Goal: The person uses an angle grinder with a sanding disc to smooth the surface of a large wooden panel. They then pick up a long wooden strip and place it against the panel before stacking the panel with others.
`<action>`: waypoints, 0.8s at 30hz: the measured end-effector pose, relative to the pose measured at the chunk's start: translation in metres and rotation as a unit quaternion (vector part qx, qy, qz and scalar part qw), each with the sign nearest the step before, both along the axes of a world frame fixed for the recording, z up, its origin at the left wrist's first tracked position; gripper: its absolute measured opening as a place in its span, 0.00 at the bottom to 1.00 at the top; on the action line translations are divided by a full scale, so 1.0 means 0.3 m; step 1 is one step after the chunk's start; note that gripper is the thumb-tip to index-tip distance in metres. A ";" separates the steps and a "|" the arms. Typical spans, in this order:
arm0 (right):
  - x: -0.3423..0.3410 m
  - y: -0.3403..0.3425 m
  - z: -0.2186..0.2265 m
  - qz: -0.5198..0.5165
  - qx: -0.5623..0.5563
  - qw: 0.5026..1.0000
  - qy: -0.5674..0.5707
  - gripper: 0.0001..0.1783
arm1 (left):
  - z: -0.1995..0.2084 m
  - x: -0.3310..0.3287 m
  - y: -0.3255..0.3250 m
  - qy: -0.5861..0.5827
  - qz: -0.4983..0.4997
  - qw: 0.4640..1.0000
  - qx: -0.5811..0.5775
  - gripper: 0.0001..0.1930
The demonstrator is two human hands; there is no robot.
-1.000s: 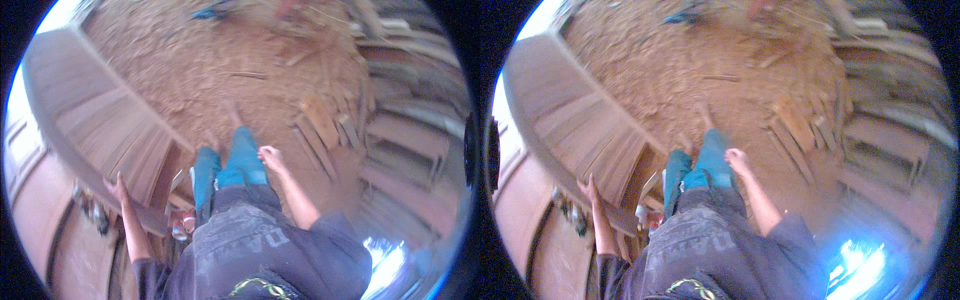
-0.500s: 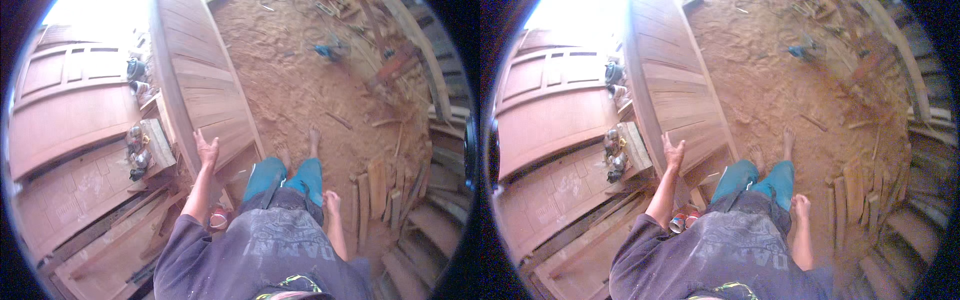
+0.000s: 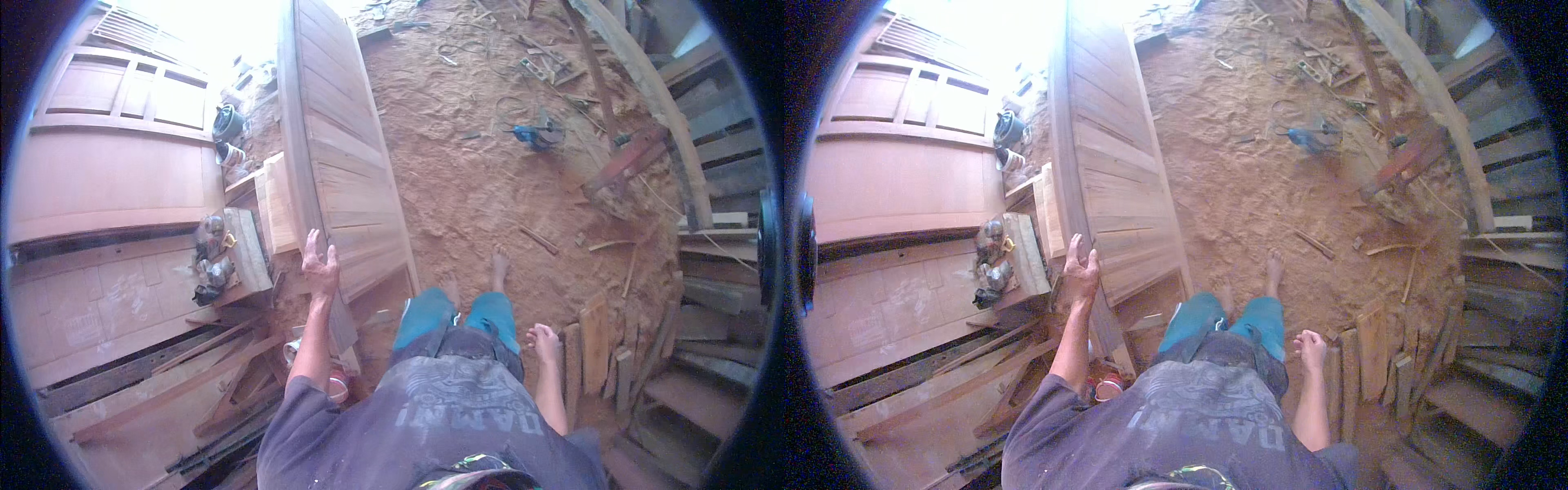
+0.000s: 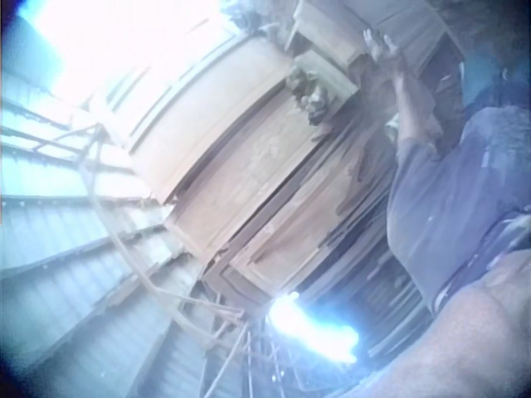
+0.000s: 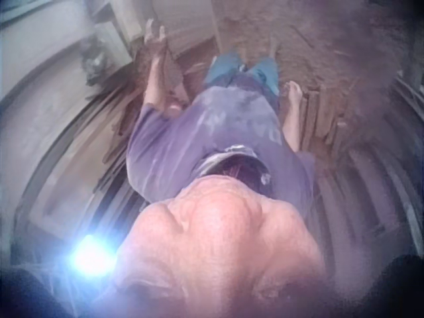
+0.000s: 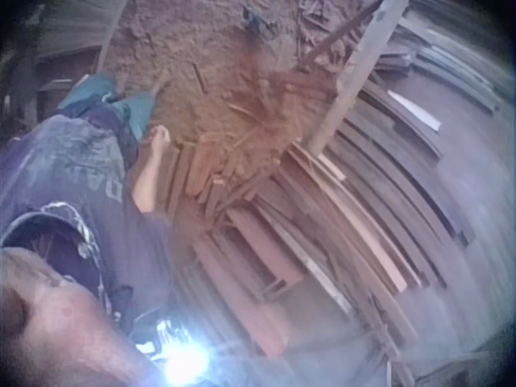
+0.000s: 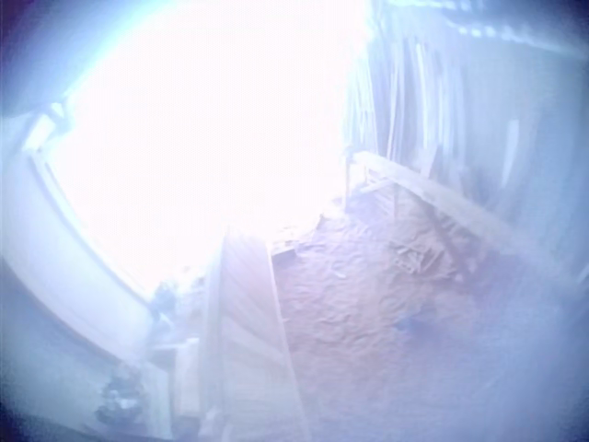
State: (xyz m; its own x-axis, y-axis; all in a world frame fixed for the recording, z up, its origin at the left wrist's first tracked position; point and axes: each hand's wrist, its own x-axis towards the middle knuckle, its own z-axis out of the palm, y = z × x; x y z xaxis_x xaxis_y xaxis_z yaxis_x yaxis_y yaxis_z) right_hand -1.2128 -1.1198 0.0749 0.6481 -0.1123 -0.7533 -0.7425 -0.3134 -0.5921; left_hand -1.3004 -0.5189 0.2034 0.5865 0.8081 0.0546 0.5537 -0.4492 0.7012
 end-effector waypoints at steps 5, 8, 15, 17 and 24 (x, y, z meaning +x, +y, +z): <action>-0.051 0.045 0.032 -0.002 0.008 1.000 0.023 0.16 | -0.046 -0.022 -0.043 0.000 0.013 0.997 -0.073 0.31; -0.127 0.085 0.080 0.037 -0.017 0.998 0.037 0.13 | -0.078 -0.064 -0.097 0.005 0.011 0.994 -0.109 0.30; -0.248 0.037 0.000 0.019 -0.105 0.994 0.017 0.16 | -0.213 -0.220 -0.278 0.115 -0.140 0.961 -0.207 0.28; -0.262 0.005 -0.049 -0.007 -0.083 0.996 0.031 0.15 | -0.249 -0.272 -0.328 0.212 -0.222 0.941 -0.141 0.28; -0.221 -0.257 -0.253 -0.011 -0.022 0.991 0.129 0.14 | -0.483 -0.301 -0.821 0.401 -0.202 0.791 -0.416 0.31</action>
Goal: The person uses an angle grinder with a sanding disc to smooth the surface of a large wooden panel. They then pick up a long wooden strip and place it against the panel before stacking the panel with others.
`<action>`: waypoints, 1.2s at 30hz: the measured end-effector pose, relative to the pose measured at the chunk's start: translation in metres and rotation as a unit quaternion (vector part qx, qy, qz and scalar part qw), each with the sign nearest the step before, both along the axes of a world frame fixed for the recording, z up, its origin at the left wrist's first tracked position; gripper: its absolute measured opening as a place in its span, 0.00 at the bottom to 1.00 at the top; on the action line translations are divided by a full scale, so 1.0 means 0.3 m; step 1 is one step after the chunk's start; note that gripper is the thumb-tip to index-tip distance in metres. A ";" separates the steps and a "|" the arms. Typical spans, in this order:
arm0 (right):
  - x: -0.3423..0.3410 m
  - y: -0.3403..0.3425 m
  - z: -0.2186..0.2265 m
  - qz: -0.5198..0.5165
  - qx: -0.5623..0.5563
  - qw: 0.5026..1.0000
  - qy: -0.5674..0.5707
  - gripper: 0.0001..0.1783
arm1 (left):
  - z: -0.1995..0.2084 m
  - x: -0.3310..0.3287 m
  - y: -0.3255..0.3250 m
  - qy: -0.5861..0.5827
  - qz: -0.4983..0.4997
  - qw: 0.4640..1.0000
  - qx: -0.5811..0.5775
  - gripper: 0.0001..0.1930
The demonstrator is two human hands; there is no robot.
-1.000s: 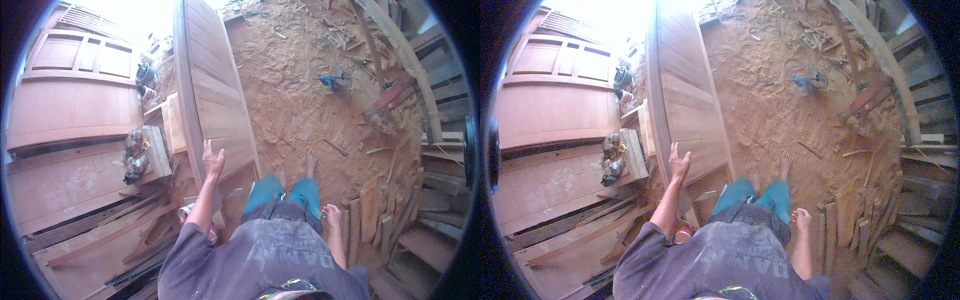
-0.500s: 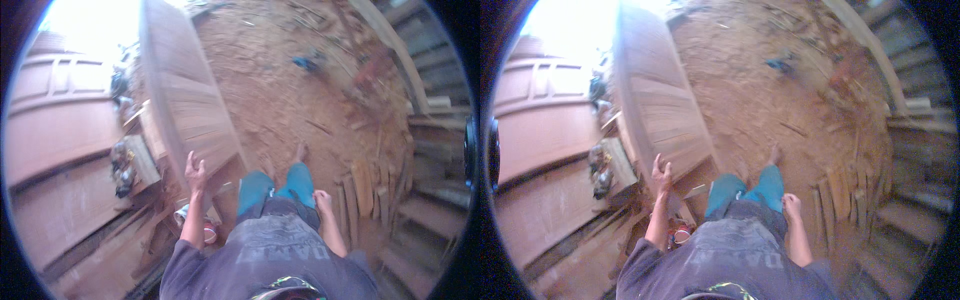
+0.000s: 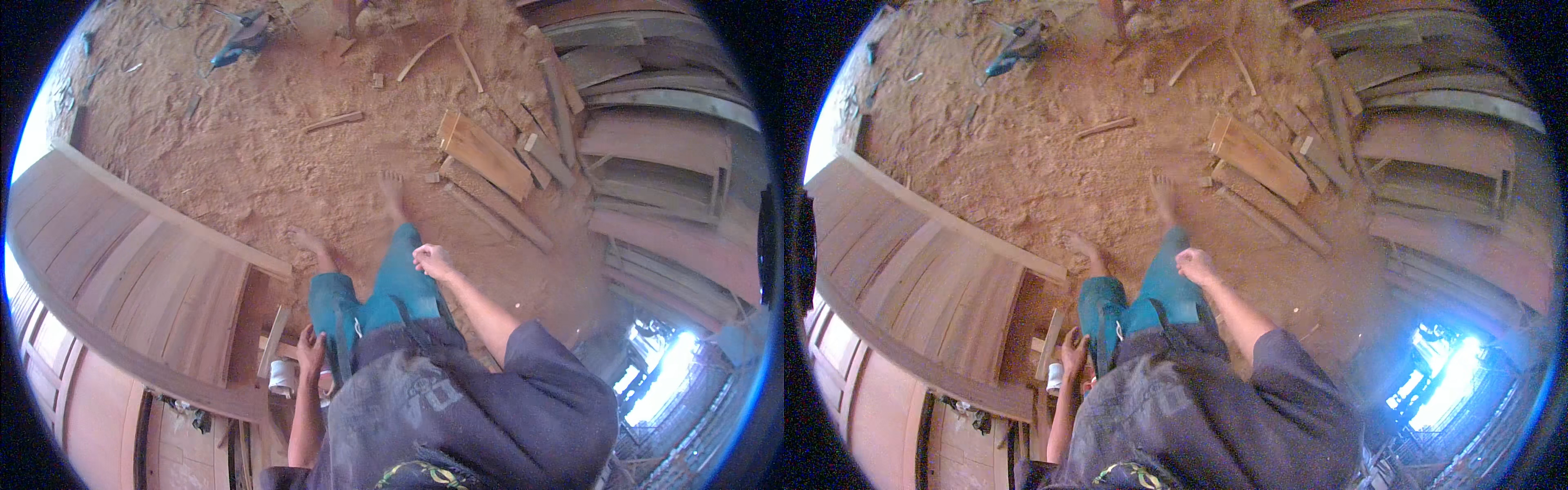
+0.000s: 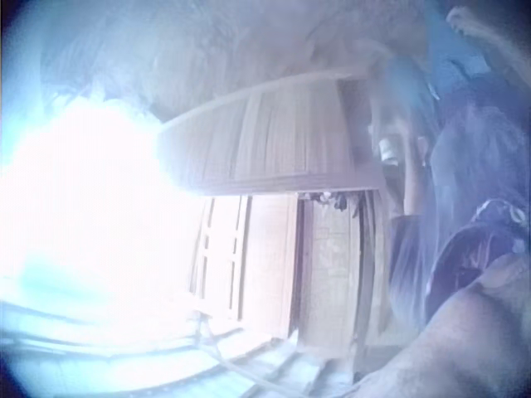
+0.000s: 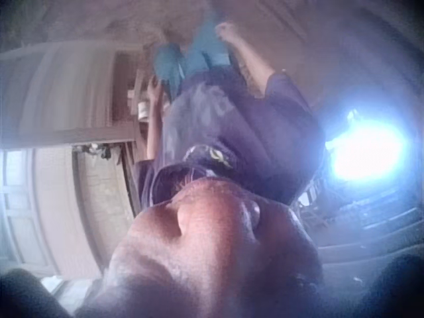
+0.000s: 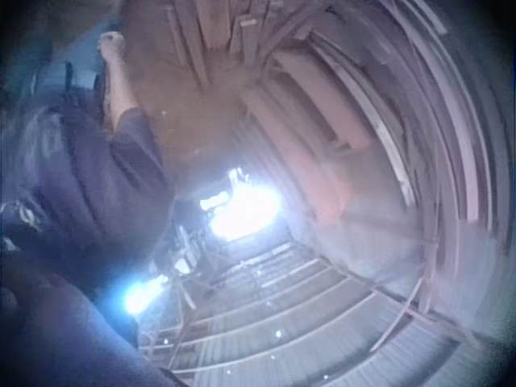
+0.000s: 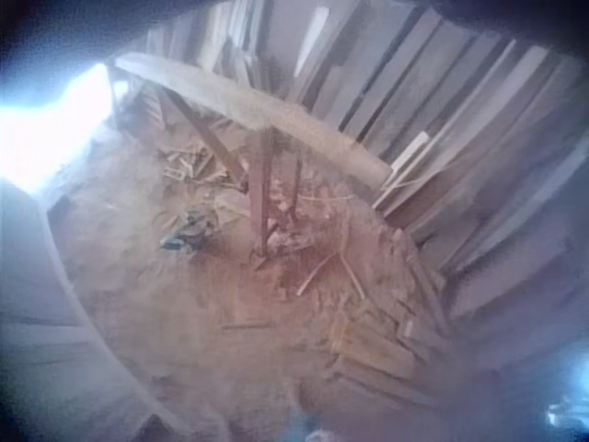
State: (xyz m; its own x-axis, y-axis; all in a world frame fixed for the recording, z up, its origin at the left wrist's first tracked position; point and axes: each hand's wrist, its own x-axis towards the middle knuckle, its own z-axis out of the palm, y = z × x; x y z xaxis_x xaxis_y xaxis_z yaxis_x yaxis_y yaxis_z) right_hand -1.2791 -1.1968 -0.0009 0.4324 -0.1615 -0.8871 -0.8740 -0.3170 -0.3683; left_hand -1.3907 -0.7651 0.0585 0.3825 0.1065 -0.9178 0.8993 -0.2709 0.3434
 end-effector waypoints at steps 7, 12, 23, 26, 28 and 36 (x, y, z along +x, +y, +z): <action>0.182 -0.414 -0.550 -0.205 0.051 0.976 0.047 0.16 | -0.169 -0.012 -0.416 0.086 -0.328 0.940 0.036 0.40; 0.363 -0.700 -1.047 -0.472 0.020 0.881 0.037 0.32 | -0.178 0.048 -0.509 0.156 -0.365 0.916 0.063 0.42; 0.522 -0.898 -1.235 -0.756 0.072 0.642 -0.107 0.44 | -0.173 0.119 -0.476 0.108 -0.360 0.924 0.070 0.34; 0.401 -0.980 -1.002 -0.735 0.090 0.663 -0.114 0.31 | -0.207 0.155 -0.453 0.167 -0.254 0.952 0.039 0.31; 0.296 -1.023 -0.791 -0.735 0.019 0.676 -0.060 0.29 | -0.246 0.239 -0.478 0.206 -0.224 0.950 0.063 0.31; -0.121 -0.990 0.228 -0.634 -0.021 0.771 -0.066 0.33 | -0.117 0.759 -0.955 0.034 -0.056 0.988 -0.139 0.28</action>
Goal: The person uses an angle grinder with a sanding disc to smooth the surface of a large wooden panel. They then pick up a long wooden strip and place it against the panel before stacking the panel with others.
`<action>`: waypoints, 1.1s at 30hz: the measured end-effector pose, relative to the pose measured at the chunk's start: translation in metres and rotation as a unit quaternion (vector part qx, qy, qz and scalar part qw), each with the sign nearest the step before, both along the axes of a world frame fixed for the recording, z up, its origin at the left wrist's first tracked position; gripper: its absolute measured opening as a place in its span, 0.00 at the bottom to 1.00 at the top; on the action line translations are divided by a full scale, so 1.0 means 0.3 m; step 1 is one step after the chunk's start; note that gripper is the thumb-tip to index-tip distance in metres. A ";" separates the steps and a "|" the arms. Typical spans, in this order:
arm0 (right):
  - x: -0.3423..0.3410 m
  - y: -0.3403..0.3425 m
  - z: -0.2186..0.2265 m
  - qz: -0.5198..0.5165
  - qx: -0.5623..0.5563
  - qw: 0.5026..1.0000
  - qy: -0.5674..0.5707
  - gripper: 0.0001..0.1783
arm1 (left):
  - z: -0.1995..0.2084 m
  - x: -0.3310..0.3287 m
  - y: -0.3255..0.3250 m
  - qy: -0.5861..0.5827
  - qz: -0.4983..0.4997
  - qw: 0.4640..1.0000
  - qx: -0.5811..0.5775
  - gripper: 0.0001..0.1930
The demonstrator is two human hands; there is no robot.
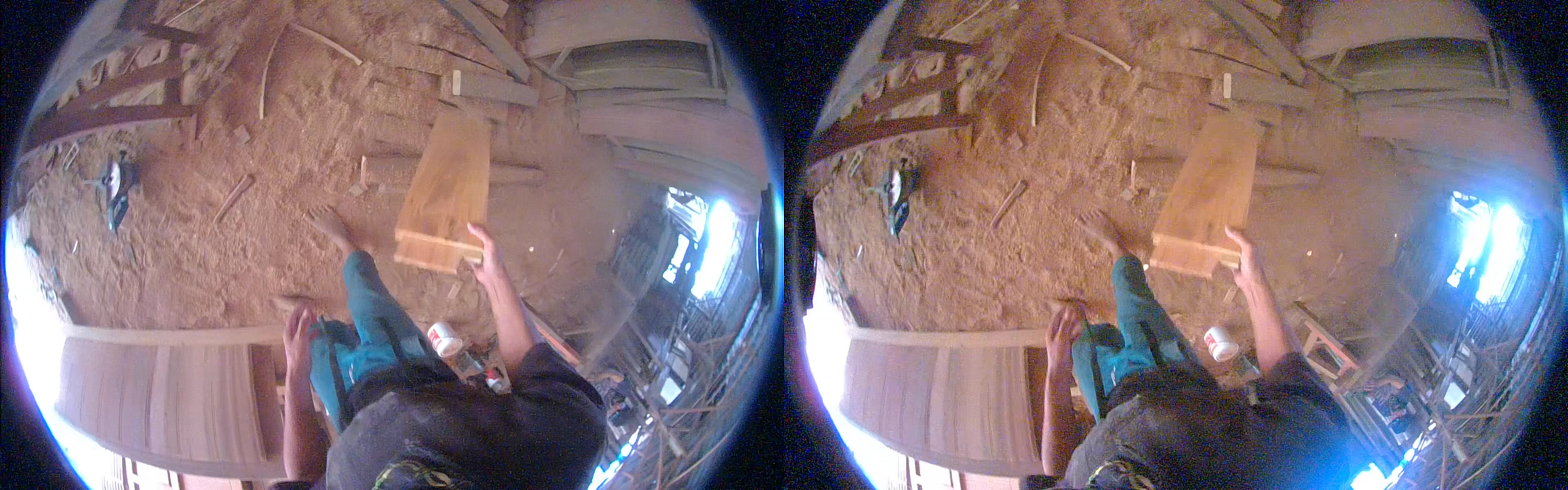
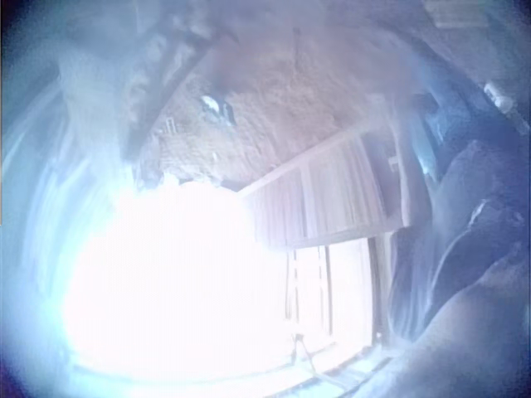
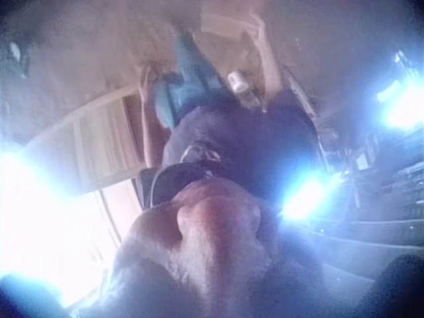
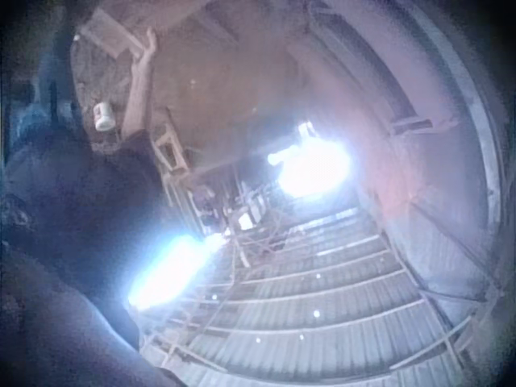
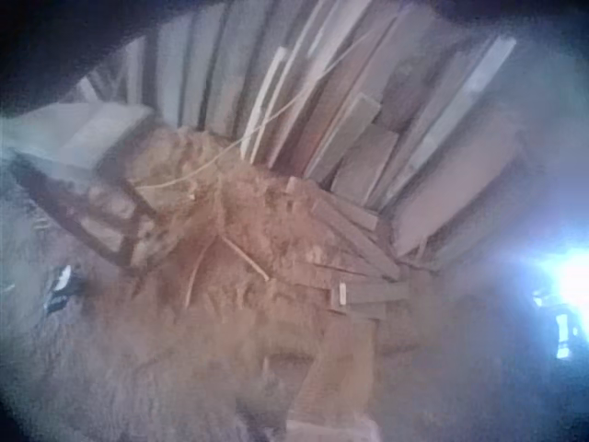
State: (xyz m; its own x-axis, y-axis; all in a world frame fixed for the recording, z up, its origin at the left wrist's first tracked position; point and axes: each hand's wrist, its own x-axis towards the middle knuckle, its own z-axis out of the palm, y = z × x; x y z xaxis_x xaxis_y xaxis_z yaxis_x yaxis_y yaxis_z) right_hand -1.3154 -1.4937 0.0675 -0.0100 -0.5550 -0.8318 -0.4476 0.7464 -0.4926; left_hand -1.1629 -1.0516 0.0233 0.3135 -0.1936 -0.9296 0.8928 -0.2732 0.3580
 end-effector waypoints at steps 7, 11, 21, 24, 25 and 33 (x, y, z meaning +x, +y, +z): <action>-0.050 0.201 0.396 0.287 0.149 0.946 -0.035 0.29 | 0.121 0.063 -0.250 -0.006 0.008 0.997 -0.075 0.30; 0.137 0.247 0.518 0.499 0.109 0.857 -0.067 0.29 | 0.105 0.026 -0.167 0.045 0.107 0.989 -0.095 0.31; 0.491 0.605 0.880 0.885 -0.203 0.400 -0.127 0.28 | 0.110 0.212 0.206 0.044 0.588 0.777 -0.222 0.37; 0.435 0.676 0.899 0.871 -0.370 0.295 -0.129 0.30 | 0.085 0.204 0.241 -0.095 0.596 0.639 -0.476 0.22; 0.386 0.715 0.898 0.852 -0.420 0.282 -0.133 0.30 | 0.081 0.198 0.262 -0.163 0.577 0.587 -0.544 0.23; 0.452 0.568 0.705 0.791 -0.485 0.348 -0.134 0.32 | 0.114 0.258 0.265 -0.446 0.532 0.345 -0.631 0.28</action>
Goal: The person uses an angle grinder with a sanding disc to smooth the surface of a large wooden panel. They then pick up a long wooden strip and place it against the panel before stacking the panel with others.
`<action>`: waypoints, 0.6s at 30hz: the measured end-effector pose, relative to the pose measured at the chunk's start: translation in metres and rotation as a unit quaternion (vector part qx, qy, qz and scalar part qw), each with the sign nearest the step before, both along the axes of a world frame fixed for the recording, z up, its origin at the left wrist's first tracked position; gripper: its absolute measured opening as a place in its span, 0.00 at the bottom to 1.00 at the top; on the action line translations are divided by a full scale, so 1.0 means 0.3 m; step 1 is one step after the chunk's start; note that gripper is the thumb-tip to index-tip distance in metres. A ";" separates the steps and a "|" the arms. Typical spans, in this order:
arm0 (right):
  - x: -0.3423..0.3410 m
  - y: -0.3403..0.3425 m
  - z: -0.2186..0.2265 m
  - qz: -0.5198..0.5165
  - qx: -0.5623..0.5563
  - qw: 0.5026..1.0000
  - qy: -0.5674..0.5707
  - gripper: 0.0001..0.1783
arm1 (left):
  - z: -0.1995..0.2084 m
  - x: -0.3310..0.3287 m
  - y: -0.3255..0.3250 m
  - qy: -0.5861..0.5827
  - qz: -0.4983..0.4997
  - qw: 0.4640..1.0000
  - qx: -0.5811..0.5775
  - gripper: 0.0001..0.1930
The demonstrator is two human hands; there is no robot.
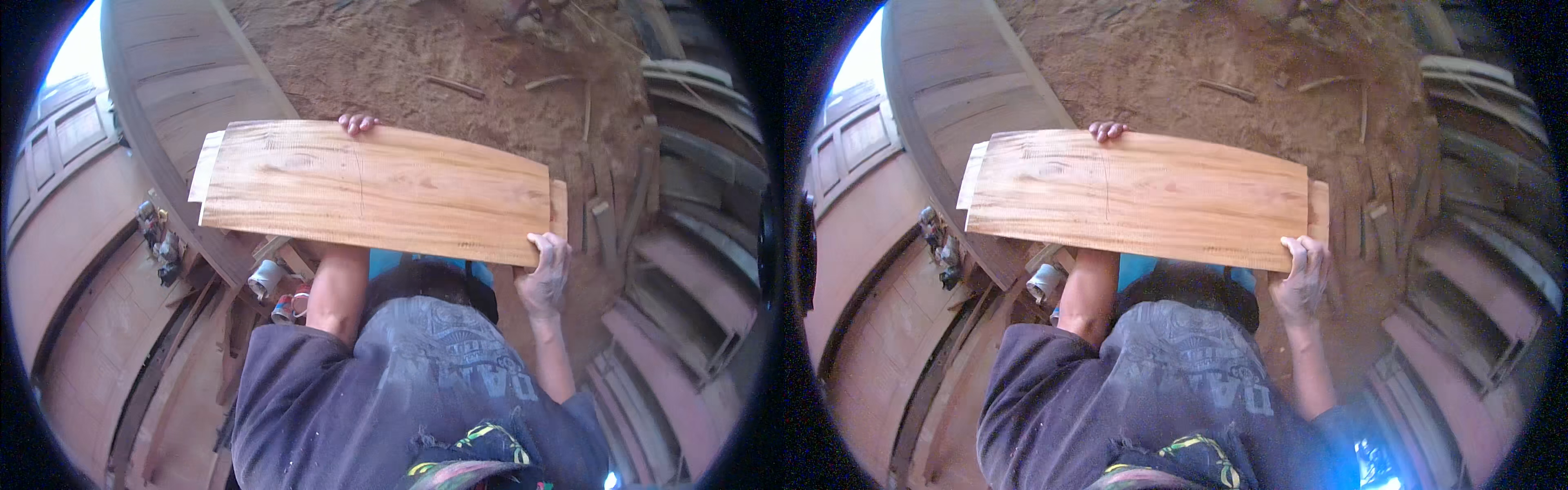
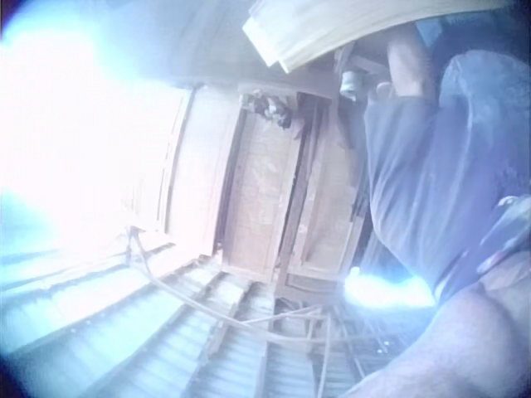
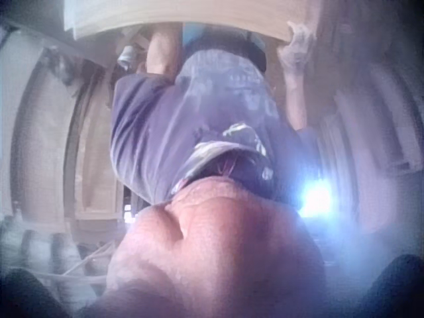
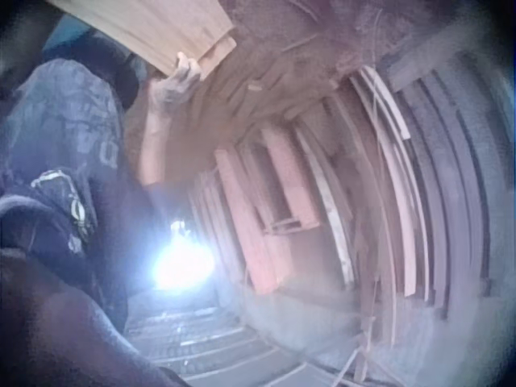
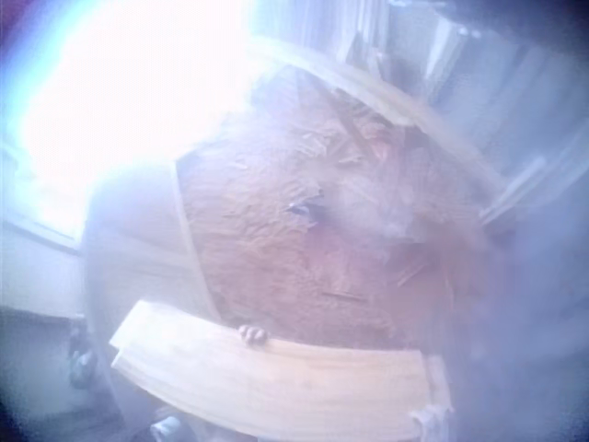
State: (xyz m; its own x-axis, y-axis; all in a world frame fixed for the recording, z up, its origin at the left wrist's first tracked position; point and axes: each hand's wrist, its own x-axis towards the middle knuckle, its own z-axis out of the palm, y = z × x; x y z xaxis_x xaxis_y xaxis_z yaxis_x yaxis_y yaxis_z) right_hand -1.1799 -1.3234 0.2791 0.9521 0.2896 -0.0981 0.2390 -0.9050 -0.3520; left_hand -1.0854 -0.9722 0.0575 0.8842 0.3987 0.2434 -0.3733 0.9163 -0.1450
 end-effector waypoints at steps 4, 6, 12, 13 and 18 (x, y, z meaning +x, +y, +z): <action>0.150 0.011 -0.177 0.012 0.041 0.993 0.113 0.33 | -0.031 0.042 0.035 0.045 -0.009 0.993 0.108 0.29; 0.217 0.047 -0.229 0.015 0.051 0.981 0.185 0.26 | -0.074 0.030 0.073 0.069 -0.005 0.983 0.170 0.29; 0.353 0.263 -0.270 -0.026 0.355 0.718 0.598 0.36 | -0.175 0.070 0.144 0.101 -0.043 0.861 0.496 0.30; 0.378 0.287 -0.260 -0.070 0.364 0.684 0.628 0.37 | -0.175 0.094 0.099 0.220 -0.028 0.903 0.368 0.29; 0.437 0.309 -0.203 -0.129 0.388 0.552 0.727 0.51 | -0.013 0.173 -0.052 0.515 0.094 0.778 0.348 0.32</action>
